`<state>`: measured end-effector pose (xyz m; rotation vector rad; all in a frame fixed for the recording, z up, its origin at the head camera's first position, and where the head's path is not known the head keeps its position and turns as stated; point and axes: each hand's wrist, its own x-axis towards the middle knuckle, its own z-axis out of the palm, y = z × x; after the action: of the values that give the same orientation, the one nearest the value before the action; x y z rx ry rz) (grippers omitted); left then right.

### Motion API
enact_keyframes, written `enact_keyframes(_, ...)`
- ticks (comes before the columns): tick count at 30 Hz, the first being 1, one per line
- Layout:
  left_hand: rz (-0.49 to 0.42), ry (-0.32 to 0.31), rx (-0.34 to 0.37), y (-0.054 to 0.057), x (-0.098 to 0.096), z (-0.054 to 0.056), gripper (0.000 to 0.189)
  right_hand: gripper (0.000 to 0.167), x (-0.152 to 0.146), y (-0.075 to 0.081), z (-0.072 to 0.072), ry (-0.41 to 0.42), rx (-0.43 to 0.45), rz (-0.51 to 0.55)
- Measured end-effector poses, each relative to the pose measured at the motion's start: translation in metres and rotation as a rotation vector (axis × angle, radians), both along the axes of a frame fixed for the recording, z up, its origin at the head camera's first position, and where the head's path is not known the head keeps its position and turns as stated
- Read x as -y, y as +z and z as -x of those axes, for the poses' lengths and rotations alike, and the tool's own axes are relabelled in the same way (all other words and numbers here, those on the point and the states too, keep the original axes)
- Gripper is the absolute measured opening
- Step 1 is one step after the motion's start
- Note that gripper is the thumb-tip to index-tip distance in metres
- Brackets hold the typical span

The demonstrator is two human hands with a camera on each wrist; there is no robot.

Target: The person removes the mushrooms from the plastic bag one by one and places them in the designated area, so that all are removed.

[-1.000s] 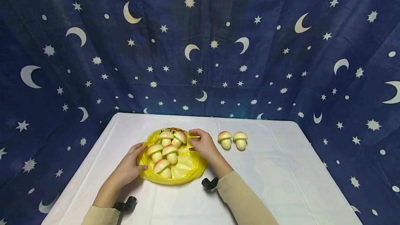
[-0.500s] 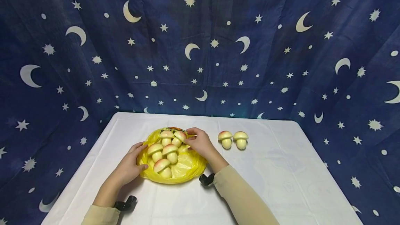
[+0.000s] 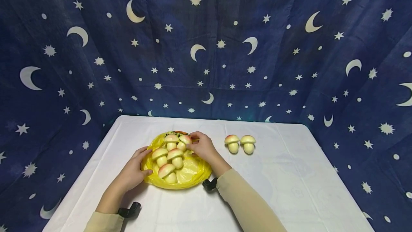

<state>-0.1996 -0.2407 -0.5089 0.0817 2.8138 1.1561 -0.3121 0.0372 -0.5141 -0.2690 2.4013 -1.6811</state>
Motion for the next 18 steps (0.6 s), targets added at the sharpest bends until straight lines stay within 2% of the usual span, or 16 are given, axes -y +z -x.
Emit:
enact_keyframes(13,-0.002,0.007,0.0,-0.0007,-0.0012,0.0003,0.079,0.039,0.0094,0.0008,0.0,-0.077,-0.012,-0.049)
enact_keyframes(18,-0.002,0.005,-0.002,-0.0015,-0.0007,0.0004,0.078,0.036,0.0097,-0.0005,0.0004,-0.079,-0.009,-0.054)
